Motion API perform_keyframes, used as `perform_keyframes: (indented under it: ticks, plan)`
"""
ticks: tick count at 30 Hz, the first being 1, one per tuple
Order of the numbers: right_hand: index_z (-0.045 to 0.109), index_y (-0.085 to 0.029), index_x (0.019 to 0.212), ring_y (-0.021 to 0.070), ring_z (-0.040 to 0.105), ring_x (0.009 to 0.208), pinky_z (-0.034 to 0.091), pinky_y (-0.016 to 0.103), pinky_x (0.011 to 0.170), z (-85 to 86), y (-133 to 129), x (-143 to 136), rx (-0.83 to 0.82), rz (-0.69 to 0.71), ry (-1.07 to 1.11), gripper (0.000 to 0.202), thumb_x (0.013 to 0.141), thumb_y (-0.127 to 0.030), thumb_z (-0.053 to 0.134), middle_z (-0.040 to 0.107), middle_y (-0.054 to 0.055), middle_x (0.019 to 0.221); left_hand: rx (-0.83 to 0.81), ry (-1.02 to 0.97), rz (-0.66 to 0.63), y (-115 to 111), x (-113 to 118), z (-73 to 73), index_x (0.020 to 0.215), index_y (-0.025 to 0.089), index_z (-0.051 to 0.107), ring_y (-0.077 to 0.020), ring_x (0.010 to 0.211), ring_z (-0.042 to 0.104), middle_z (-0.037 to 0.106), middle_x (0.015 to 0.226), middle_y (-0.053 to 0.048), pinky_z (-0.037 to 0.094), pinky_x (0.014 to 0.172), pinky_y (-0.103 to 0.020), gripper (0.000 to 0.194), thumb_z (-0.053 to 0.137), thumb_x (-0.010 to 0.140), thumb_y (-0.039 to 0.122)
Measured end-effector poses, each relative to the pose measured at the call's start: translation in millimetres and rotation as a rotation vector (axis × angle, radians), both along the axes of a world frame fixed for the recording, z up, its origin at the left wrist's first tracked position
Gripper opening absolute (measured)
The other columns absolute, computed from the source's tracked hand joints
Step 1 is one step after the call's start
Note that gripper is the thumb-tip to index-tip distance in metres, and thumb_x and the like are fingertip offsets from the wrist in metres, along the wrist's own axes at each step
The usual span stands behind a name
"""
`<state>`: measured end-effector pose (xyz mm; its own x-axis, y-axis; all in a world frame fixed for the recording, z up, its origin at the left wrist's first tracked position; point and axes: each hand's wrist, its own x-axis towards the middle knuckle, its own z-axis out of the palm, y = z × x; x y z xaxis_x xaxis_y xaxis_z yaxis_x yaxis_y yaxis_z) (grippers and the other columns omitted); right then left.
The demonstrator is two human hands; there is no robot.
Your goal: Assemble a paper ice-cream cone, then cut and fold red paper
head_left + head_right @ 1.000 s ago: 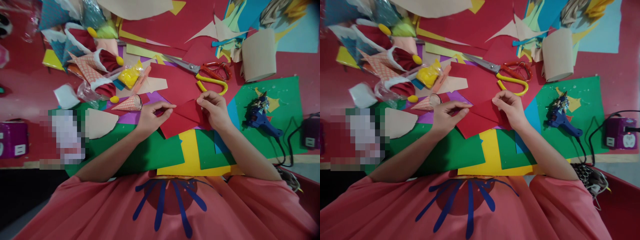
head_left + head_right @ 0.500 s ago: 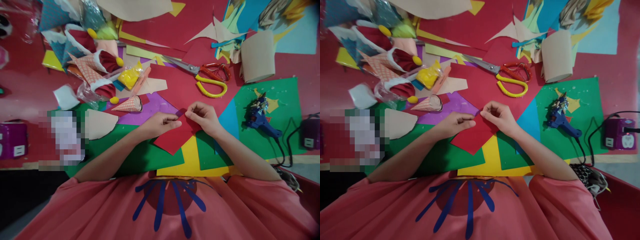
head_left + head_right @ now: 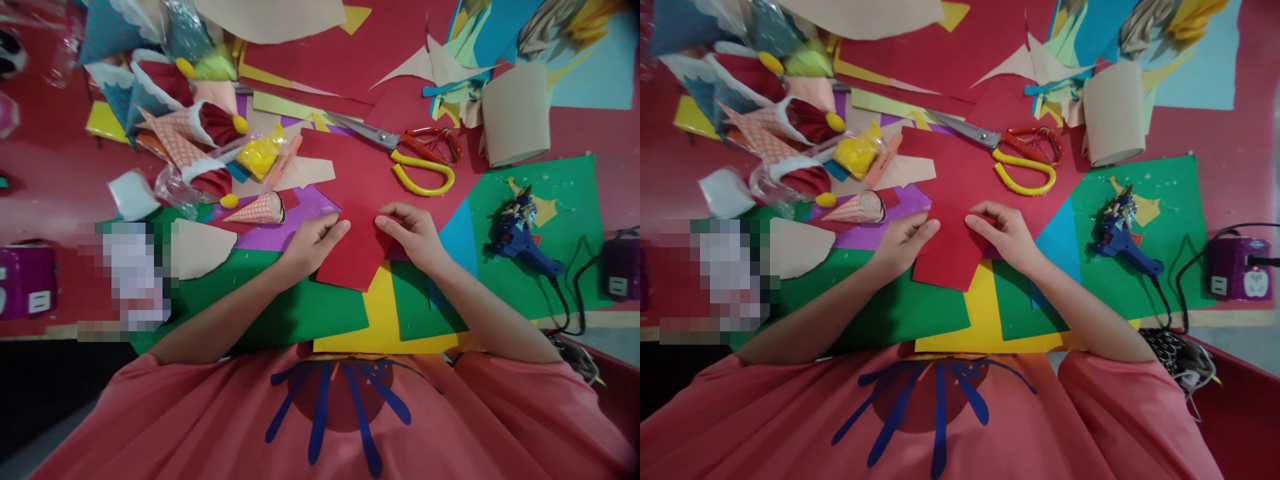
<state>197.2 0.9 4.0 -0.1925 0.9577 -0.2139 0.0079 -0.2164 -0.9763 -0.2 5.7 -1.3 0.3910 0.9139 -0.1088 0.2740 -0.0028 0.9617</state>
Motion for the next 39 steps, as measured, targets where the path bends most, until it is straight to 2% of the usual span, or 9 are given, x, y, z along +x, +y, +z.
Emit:
perform_keyframes:
  ticks: [4, 9, 13, 20, 25, 30, 39]
  plan:
    - [0.065, -0.019, 0.074, 0.0095, 0.053, 0.063, 0.045, 0.022, 0.058, -1.6, 0.0, -0.5, 0.002, 0.0, 0.005, 0.03, 0.073, -0.047, 0.072, 0.061, -0.002, 0.07, -0.066, -0.042, -0.049, -2.8, 1.6, -2.9, 0.08, 0.018, 0.058, -0.0118, 0.062, 0.056, 0.06, 0.068, 0.0, 0.047, 0.058, -0.023, 0.042, 0.046, 0.088, 0.058]
    - [0.064, -0.017, 0.073, 0.0089, 0.05, 0.059, 0.04, 0.021, 0.051, -1.0, -3.6, -0.1, 0.018, 0.083, -0.066, 0.029, 0.076, -0.046, 0.069, 0.06, -0.001, 0.066, -0.163, -0.1, -0.019, -1.3, 3.1, 1.9, 0.083, 0.017, 0.06, -0.0121, 0.064, 0.059, 0.064, 0.072, -0.001, 0.047, 0.055, -0.022, 0.042, 0.06, 0.078, 0.059]
    - [0.062, -0.017, 0.072, 0.0082, 0.049, 0.059, 0.039, 0.021, 0.053, -0.9, -5.8, 0.2, 0.078, 0.158, -0.109, 0.026, 0.08, -0.041, 0.067, 0.059, -0.002, 0.065, -0.147, -0.125, 0.0, -0.1, 4.1, 3.6, 0.076, 0.017, 0.061, -0.0107, 0.058, 0.056, 0.062, 0.066, 0.0, 0.044, 0.049, -0.02, 0.047, 0.058, 0.078, 0.064]
    - [0.063, -0.016, 0.072, 0.0086, 0.05, 0.059, 0.039, 0.022, 0.054, 0.8, -4.4, 0.3, 0.103, 0.185, -0.139, 0.026, 0.081, -0.041, 0.065, 0.06, -0.001, 0.065, -0.055, -0.099, -0.005, 1.0, 4.0, 4.8, 0.074, 0.018, 0.063, -0.0092, 0.056, 0.056, 0.061, 0.064, 0.001, 0.042, 0.047, -0.019, 0.044, 0.055, 0.083, 0.06]
    - [0.065, -0.017, 0.075, 0.009, 0.053, 0.06, 0.041, 0.021, 0.053, -0.1, -3.4, 1.3, 0.055, 0.132, -0.081, 0.025, 0.078, -0.042, 0.069, 0.063, -0.001, 0.068, -0.054, -0.1, 0.016, 1.8, 3.9, 4.2, 0.076, 0.018, 0.064, -0.0099, 0.057, 0.058, 0.065, 0.067, 0.0, 0.042, 0.047, -0.019, 0.044, 0.056, 0.082, 0.061]
    - [0.064, -0.018, 0.072, 0.0094, 0.054, 0.059, 0.044, 0.022, 0.055, -2.6, -0.8, 1.5, 0.017, 0.049, -0.007, 0.031, 0.074, -0.048, 0.071, 0.063, -0.001, 0.066, 0.017, -0.051, 0.07, 2.6, 2.5, 1.1, 0.078, 0.018, 0.064, -0.0112, 0.063, 0.06, 0.066, 0.07, -0.001, 0.046, 0.054, -0.021, 0.046, 0.054, 0.082, 0.063]
    - [0.063, -0.017, 0.064, 0.0062, 0.043, 0.053, 0.034, 0.021, 0.05, -5.1, 2.0, 4.3, 0.105, -0.028, -0.046, 0.034, 0.076, -0.048, 0.07, 0.054, -0.004, 0.056, 0.026, -0.078, 0.112, 2.2, 2.7, -1.7, 0.083, 0.016, 0.065, -0.0109, 0.064, 0.063, 0.068, 0.073, -0.001, 0.047, 0.055, -0.019, 0.043, 0.058, 0.081, 0.059]
